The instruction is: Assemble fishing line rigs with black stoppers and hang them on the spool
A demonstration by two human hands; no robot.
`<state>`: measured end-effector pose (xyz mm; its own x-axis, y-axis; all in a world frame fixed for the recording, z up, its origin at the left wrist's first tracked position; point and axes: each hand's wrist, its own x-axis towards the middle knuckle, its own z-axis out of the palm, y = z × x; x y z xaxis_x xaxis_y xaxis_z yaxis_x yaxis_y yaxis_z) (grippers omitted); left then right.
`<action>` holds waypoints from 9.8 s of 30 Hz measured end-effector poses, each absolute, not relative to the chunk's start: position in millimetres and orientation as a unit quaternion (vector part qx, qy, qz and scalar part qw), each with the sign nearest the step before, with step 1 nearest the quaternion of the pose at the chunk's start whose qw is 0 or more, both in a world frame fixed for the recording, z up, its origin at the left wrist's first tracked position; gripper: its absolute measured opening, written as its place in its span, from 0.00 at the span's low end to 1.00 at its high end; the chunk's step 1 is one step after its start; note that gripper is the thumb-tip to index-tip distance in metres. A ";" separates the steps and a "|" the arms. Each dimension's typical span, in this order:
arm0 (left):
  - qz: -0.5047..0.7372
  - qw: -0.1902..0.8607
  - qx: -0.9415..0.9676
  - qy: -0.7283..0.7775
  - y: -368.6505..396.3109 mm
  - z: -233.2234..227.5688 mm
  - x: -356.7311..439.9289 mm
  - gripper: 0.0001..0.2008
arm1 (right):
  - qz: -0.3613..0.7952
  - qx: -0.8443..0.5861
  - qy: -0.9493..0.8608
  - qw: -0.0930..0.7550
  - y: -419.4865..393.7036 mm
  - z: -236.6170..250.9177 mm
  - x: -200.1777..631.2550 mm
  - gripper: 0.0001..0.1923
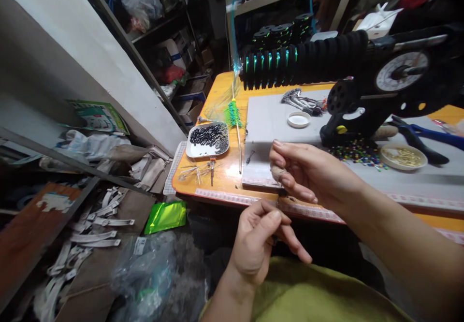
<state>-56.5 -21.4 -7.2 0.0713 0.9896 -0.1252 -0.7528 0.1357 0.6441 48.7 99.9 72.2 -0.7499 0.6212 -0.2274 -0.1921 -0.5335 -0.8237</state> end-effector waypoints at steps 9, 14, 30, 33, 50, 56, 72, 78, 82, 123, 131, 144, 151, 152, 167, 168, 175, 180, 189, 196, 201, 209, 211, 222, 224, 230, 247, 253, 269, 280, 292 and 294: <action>0.616 0.719 0.169 0.275 -27.2 -11.4 -55.2 0.18 | 0.820 -0.255 -0.453 0.239 103.0 72.0 52.3 0.19; 0.625 0.667 0.204 0.349 -25.8 -10.8 -55.9 0.20 | 0.712 -0.307 -0.570 0.272 105.6 70.8 58.1 0.23; 0.552 0.356 0.429 0.620 -44.0 -10.0 -40.8 0.27 | 0.449 -0.347 -0.769 0.295 156.9 106.2 19.4 0.18; 0.558 0.315 0.436 0.632 -39.7 -5.4 -58.6 0.21 | 0.473 -0.337 -0.755 0.305 154.9 109.8 17.3 0.12; 0.600 0.551 0.418 0.402 -7.8 19.1 -61.8 0.23 | 0.787 -0.247 -0.523 0.216 108.8 96.6 41.6 0.20; 0.561 0.773 0.229 0.186 -33.8 7.3 -56.2 0.23 | 0.806 -0.259 -0.486 0.216 107.0 81.7 42.2 0.21; 0.521 0.838 0.133 0.096 -53.2 -14.2 -54.4 0.28 | 0.817 -0.246 -0.467 0.232 110.4 77.3 48.8 0.19; 0.529 0.832 0.148 0.077 -51.7 -16.8 -54.6 0.29 | 0.814 -0.242 -0.474 0.234 110.2 79.4 49.8 0.18; 0.530 0.827 0.159 0.094 -53.1 -14.4 -53.5 0.30 | 0.808 -0.243 -0.483 0.236 108.6 81.8 50.8 0.17; 0.619 0.589 0.381 0.352 1.6 20.6 -76.4 0.23 | 0.887 -0.181 -0.393 0.161 99.8 80.5 42.0 0.24; 0.615 0.673 0.277 0.303 -23.8 -0.7 -68.4 0.22 | 0.859 -0.220 -0.421 0.194 104.7 79.5 42.6 0.25; 0.601 0.757 0.164 0.198 -47.4 -14.7 -62.2 0.20 | 0.854 -0.234 -0.426 0.185 104.2 71.9 45.7 0.24; 0.591 0.763 0.170 0.201 -51.1 -18.7 -61.1 0.20 | 0.855 -0.234 -0.425 0.183 102.3 72.5 46.9 0.23; 0.591 0.763 0.170 0.200 -51.4 -18.8 -61.2 0.20 | 0.855 -0.234 -0.424 0.183 102.2 72.4 47.0 0.23; 0.596 0.762 0.148 0.206 -58.5 -21.8 -61.0 0.19 | 0.848 -0.237 -0.435 0.187 103.3 70.0 48.5 0.23; 0.596 0.762 0.149 0.204 -58.9 -21.4 -60.6 0.20 | 0.849 -0.236 -0.434 0.187 103.3 70.3 48.7 0.23; 0.604 0.749 0.164 0.215 -60.2 -17.5 -58.8 0.20 | 0.852 -0.234 -0.425 0.198 102.9 73.9 49.3 0.23; 0.610 0.653 0.254 0.371 -53.0 -17.9 -61.4 0.22 | 0.811 -0.234 -0.491 0.215 101.8 74.1 50.1 0.18; 0.472 0.255 0.495 0.683 -28.2 -4.4 -96.5 0.17 | 0.658 -0.276 -0.677 0.181 104.4 88.4 51.1 0.29; 0.626 0.307 0.493 0.521 28.5 24.7 -95.8 0.13 | 0.659 -0.259 -0.688 0.158 106.3 88.5 53.7 0.32; 0.675 0.450 0.415 0.412 41.2 30.1 -88.3 0.13 | 0.730 -0.257 -0.610 0.174 109.9 81.9 59.3 0.27; 0.660 0.577 0.363 0.315 24.8 32.7 -85.2 0.15 | 0.843 -0.245 -0.435 0.200 116.0 91.4 45.1 0.17; 0.657 0.602 0.347 0.293 17.2 30.1 -80.4 0.15 | 0.839 -0.253 -0.431 0.216 117.1 94.3 43.1 0.18; 0.635 0.704 0.202 0.248 -15.9 4.9 -60.7 0.14 | 0.846 -0.256 -0.417 0.211 121.7 87.6 45.4 0.17; 0.629 0.712 0.196 0.242 -18.7 4.1 -59.7 0.14 | 0.847 -0.252 -0.417 0.212 122.1 87.3 45.1 0.18; 0.628 0.710 0.194 0.254 -22.3 6.5 -58.7 0.15 | 0.848 -0.245 -0.421 0.209 123.3 85.4 47.3 0.18; 0.653 0.653 0.190 0.333 -11.8 8.1 -57.3 0.17 | 0.815 -0.257 -0.464 0.232 118.0 86.3 45.9 0.17; 0.634 0.608 0.254 0.405 -10.3 5.2 -56.4 0.18 | 0.740 -0.276 -0.539 0.293 115.5 83.2 46.3 0.13; 0.580 0.197 0.498 0.613 -12.5 -5.2 -71.6 0.12 | 0.701 -0.269 -0.563 0.345 151.3 85.9 -16.4 0.05; 0.649 0.472 0.437 0.407 19.6 40.5 -105.4 0.18 | 0.762 -0.215 -0.570 0.222 121.1 114.5 28.3 0.15; 0.586 0.384 0.552 0.452 25.7 52.0 -100.8 0.18 | 0.771 -0.217 -0.561 0.208 124.1 104.8 33.3 0.15; 0.594 0.475 0.516 0.394 25.2 49.3 -97.6 0.18 | 0.776 -0.213 -0.557 0.205 122.1 102.7 32.6 0.15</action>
<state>-97.6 25.2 49.3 -0.0173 0.9710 0.2387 -0.1570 -0.2384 0.9584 32.6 122.1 102.7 -0.8252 0.5553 -0.1029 -0.0806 -0.2961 -0.9518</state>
